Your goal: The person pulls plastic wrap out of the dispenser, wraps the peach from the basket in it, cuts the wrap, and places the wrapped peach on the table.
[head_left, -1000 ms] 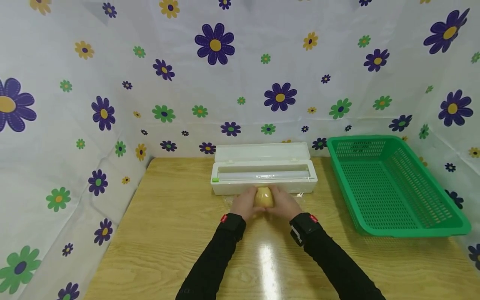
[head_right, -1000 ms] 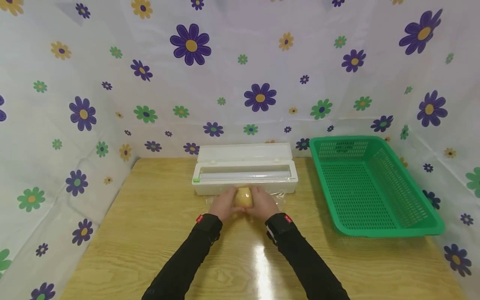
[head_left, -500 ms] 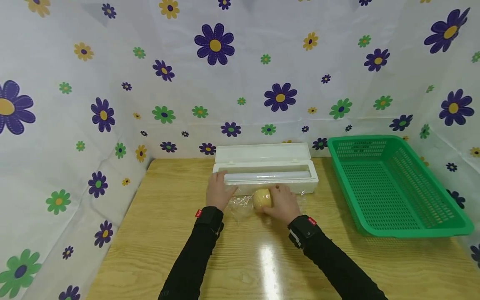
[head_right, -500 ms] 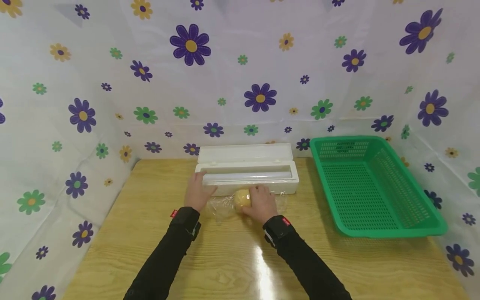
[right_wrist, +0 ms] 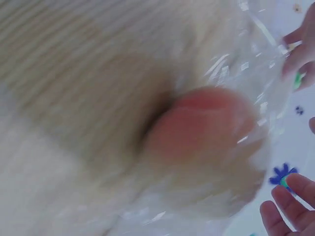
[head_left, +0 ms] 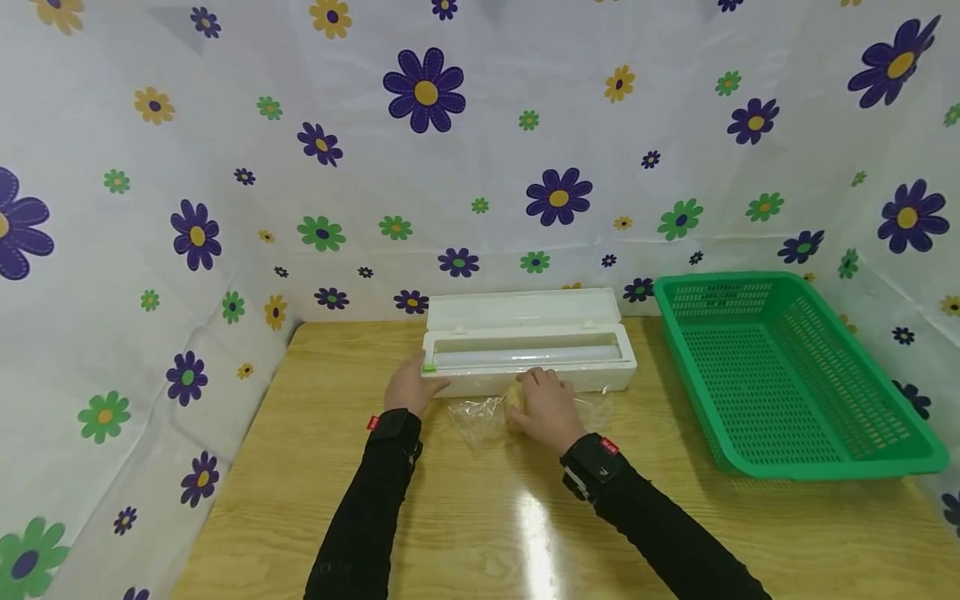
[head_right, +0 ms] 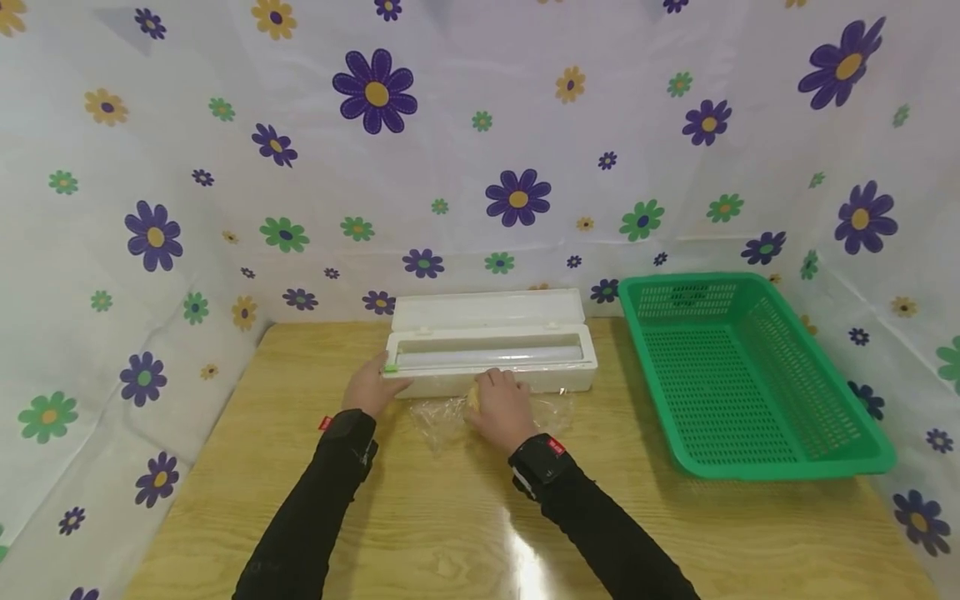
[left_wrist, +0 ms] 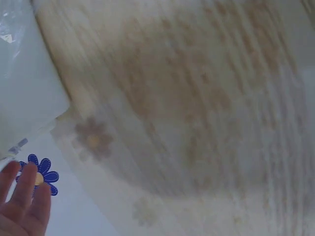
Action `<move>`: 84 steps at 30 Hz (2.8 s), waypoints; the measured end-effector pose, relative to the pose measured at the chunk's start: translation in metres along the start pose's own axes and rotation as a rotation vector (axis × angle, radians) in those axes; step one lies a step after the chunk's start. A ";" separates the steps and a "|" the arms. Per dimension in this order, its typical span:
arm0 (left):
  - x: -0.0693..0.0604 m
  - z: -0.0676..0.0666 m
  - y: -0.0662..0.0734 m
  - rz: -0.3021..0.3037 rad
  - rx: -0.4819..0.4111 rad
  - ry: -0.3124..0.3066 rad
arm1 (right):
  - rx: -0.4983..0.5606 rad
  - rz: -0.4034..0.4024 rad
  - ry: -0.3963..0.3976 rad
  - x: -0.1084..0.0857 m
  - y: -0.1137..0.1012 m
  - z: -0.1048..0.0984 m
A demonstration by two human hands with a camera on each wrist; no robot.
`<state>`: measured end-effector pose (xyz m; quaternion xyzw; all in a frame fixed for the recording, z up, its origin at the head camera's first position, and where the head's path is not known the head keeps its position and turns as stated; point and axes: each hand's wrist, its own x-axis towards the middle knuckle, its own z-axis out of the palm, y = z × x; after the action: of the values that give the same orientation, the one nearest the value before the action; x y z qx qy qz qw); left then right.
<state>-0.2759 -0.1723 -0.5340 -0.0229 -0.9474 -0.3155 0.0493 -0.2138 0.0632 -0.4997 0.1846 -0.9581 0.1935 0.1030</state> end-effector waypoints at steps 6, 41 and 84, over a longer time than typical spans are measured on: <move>-0.009 -0.005 0.006 -0.056 -0.015 -0.022 | -0.073 -0.165 -0.019 0.015 -0.028 0.005; -0.002 -0.009 0.010 -0.082 0.121 0.041 | -0.606 -0.485 -0.107 0.073 -0.087 0.035; 0.001 -0.002 0.000 -0.181 0.009 -0.038 | -0.442 -0.417 -0.253 0.056 -0.039 0.020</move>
<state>-0.2768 -0.1736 -0.5324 0.0572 -0.9478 -0.3137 0.0027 -0.2524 0.0041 -0.4894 0.3724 -0.9237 -0.0686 0.0583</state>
